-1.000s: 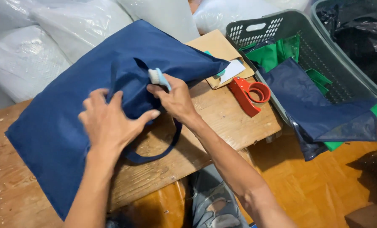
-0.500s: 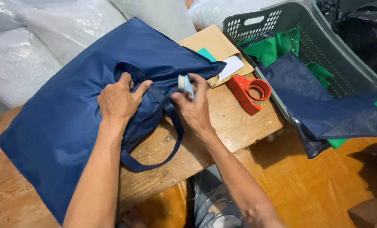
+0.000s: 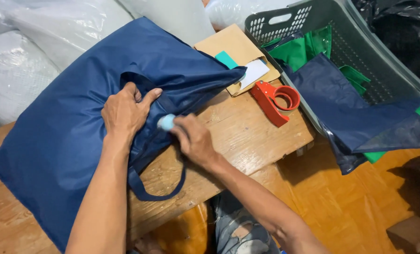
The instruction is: Cleaning the edges and handles of a blue fabric bag using a small cleaning block.
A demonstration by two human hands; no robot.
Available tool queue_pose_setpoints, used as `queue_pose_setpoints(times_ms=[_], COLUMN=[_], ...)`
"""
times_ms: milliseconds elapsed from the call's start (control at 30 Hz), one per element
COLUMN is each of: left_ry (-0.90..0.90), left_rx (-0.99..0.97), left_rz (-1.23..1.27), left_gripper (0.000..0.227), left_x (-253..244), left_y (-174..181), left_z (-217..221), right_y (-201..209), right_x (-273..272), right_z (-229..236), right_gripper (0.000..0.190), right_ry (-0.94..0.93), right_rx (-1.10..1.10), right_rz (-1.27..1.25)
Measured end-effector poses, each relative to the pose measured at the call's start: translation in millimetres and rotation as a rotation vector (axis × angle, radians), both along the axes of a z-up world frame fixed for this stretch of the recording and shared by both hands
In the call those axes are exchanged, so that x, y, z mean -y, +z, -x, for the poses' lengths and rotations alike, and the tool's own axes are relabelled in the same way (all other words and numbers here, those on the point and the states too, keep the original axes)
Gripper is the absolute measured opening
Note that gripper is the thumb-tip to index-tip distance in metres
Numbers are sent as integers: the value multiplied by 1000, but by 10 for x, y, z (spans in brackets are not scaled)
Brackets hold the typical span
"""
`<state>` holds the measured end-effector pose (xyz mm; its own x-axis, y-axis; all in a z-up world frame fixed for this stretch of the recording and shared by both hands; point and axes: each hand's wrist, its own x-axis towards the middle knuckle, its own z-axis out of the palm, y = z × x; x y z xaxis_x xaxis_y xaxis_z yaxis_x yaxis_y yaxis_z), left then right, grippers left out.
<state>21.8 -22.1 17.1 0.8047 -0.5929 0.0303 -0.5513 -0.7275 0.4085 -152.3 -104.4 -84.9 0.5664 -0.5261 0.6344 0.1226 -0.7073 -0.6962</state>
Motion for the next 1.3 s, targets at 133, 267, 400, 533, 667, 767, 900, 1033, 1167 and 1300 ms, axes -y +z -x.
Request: queue_pose_setpoints(times_ms=[133,267,400,533,667,767,900,1033,1167,1300], left_ry=[5,6,6,5,16,17,22,31,24,45], left_rx=[7,-66,-96,-104,-133,-137,-146,-180,-178,-182], left_rz=[12,-3,22,22,42,45,46,47,50,47], left_gripper=[69,66,68,66,66,65,66,62,62,62], left_x=[-7,-13,-55,-38,-50,-33,-54,-67,-61,-46], left_y=[3,88,63,103,99,92,44,27,24,-41], left_z=[31,18,-16,-21,-40,-14,-61,-89,-113,-174], right_y=[-23,-336,-77,-67,-57,-115,100,-122,-66,-22], right_x=[397,447,772,841,795,1171,903,1224,1499,1360], right_z=[-124,-203,-138,-100,-91,-84,-55,-80,-78,-88], right_gripper=[12,15,13,16,17,17,18,17,19,15], right_ry=[-216,-175,-343,-432,-277,-432,-339,-367,-494,-452], right_rx=[88,97,159,211,90,130,166,70,207,189], right_rz=[-139,-114,-65,-170,-130,-107,-190,-37,-159,-357])
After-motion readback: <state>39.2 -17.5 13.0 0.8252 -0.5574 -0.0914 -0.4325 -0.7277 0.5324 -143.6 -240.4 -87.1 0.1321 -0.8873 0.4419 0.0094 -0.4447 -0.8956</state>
